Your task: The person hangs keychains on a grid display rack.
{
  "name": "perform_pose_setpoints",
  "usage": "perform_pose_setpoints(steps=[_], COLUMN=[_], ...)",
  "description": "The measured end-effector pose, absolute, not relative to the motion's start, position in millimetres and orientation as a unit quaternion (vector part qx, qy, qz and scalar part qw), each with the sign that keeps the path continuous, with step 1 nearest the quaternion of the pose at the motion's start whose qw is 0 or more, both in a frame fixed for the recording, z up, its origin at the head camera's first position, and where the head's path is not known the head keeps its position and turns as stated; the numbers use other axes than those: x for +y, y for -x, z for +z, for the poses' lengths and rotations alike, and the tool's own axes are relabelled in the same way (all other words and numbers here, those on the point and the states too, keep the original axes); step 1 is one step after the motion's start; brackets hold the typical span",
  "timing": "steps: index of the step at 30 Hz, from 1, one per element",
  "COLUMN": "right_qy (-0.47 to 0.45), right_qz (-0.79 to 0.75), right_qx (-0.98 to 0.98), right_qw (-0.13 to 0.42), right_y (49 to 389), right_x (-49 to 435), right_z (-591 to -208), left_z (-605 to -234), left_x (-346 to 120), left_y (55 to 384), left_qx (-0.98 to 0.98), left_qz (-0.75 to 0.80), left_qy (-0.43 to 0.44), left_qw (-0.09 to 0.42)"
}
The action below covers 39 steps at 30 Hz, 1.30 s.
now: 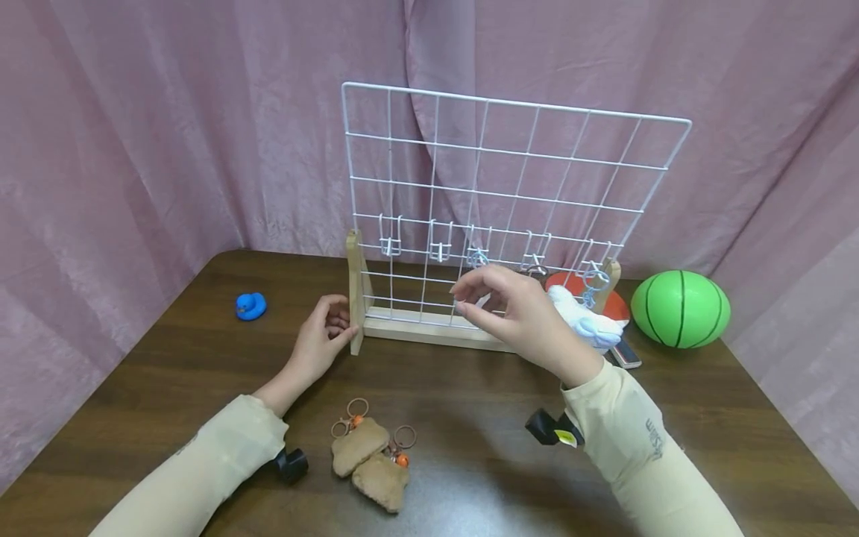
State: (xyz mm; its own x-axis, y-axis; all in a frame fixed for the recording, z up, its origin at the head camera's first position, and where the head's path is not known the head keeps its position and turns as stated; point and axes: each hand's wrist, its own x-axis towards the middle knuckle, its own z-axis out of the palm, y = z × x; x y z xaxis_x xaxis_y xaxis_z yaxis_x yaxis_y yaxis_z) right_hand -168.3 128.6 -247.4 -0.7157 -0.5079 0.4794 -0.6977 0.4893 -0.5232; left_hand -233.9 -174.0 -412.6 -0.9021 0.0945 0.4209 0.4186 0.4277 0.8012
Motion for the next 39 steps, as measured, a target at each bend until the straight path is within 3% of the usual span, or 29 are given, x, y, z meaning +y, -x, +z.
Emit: perform_pose_setpoints(steps=[39], right_qy=[-0.39], right_qz=[0.374], right_qx=[-0.841], right_qw=[0.009], right_y=[149.8], right_x=[114.4], right_z=[-330.1], left_z=[-410.0], left_x=[-171.4], left_y=[235.6], left_qx=[-0.828], left_qz=[-0.518], left_qy=[0.155], left_qw=[0.148])
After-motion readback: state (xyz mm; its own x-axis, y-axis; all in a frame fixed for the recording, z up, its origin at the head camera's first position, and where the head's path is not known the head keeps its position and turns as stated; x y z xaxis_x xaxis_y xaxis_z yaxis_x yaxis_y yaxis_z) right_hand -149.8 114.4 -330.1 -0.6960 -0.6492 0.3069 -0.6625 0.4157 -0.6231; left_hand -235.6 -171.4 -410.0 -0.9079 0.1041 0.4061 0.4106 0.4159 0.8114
